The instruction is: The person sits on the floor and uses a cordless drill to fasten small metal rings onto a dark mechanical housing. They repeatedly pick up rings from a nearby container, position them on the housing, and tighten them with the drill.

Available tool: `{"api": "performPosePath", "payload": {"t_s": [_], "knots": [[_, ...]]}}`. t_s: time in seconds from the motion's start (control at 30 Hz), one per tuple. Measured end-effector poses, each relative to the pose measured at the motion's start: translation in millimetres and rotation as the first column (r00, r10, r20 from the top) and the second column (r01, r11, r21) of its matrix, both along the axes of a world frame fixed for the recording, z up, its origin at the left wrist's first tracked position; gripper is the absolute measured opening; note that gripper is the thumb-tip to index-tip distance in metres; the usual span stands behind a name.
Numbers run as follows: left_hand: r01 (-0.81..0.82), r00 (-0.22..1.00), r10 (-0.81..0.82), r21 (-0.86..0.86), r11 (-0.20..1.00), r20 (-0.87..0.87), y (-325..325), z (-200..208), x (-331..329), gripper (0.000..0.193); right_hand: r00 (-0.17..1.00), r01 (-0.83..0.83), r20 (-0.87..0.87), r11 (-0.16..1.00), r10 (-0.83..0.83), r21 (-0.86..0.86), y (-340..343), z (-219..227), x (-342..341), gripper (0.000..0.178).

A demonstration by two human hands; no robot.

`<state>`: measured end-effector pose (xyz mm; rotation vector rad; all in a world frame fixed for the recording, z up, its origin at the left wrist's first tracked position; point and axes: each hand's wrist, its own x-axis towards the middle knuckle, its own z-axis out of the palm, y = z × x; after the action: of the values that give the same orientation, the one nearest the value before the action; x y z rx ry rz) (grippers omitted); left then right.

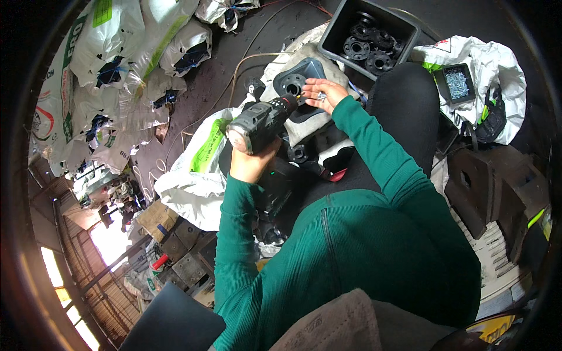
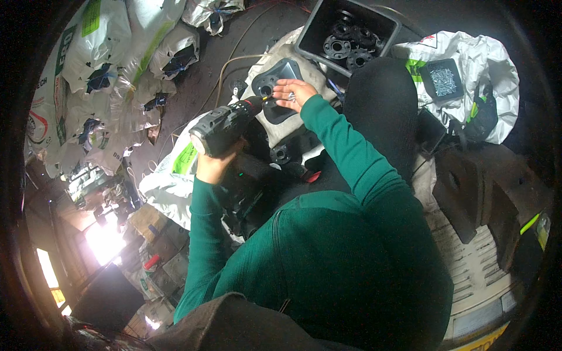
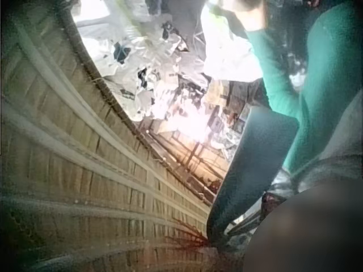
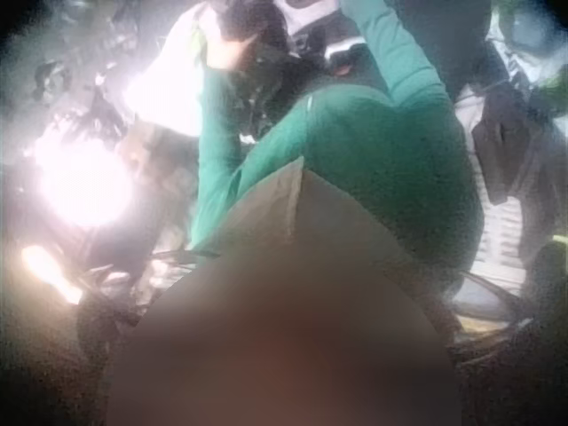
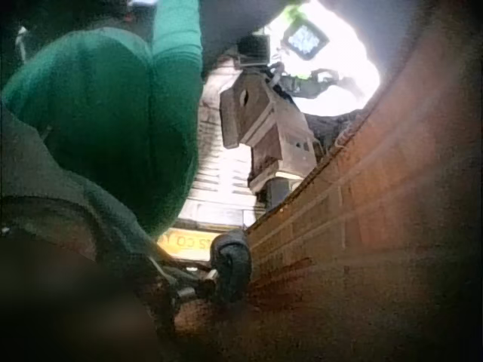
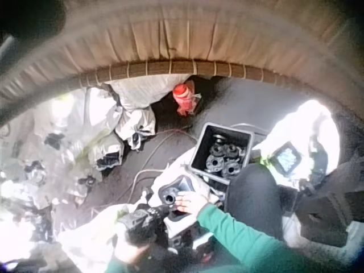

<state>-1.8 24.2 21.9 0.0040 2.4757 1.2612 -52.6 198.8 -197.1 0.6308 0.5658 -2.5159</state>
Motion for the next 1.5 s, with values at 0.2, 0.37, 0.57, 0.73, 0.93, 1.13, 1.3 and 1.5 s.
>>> {"api": "performPosePath", "payload": {"t_s": [0.2, 0.37, 0.57, 0.73, 0.93, 1.13, 1.3, 1.5], "knots": [[0.108, 0.985, -0.120, -0.098, 0.989, -0.120, 6.0, 1.1, 15.5, 0.042, 0.997, 0.002, -0.075, 0.952, -0.026, -0.306, 10.8, 30.1, 10.0, 0.022], [0.067, 0.994, -0.074, -0.091, 0.994, -0.076, 1.4, 2.7, 18.2, 0.044, 0.992, -0.026, -0.123, 0.932, -0.020, -0.362, 4.1, 32.5, 8.9, 0.024], [0.060, 0.994, -0.069, -0.098, 0.993, -0.086, -3.3, 3.9, 22.2, 0.044, 0.989, -0.061, -0.148, 0.941, 0.012, -0.334, -0.6, 34.6, 9.1, 0.027], [0.118, 0.979, -0.140, -0.151, 0.981, -0.149, -3.6, 5.3, 18.5, 0.043, 0.975, -0.147, -0.197, 0.961, 0.101, -0.233, 2.3, 35.6, 7.8, 0.030], [0.284, 0.902, -0.359, -0.296, 0.912, -0.241, -5.7, 4.5, 9.1, 0.044, 0.977, -0.169, -0.159, 0.966, 0.139, -0.195, 1.2, 35.6, 8.3, 0.028], [0.329, 0.882, -0.425, -0.383, 0.863, -0.202, -13.0, -6.6, 6.3, 0.058, 0.978, -0.176, -0.140, 0.976, 0.158, -0.128, 1.7, 39.0, 6.4, 0.028], [0.285, 0.924, -0.319, -0.176, 0.942, -0.209, -15.5, -0.5, 2.5, 0.040, 0.971, -0.213, -0.135, 0.968, 0.195, -0.136, 4.3, 43.9, 6.2, 0.029], [0.375, 0.829, -0.510, -0.449, 0.811, -0.230, 1.1, 11.9, -0.8, 0.040, 0.969, -0.228, -0.131, 0.965, 0.211, -0.130, 2.1, 42.7, 5.8, 0.029]]}}
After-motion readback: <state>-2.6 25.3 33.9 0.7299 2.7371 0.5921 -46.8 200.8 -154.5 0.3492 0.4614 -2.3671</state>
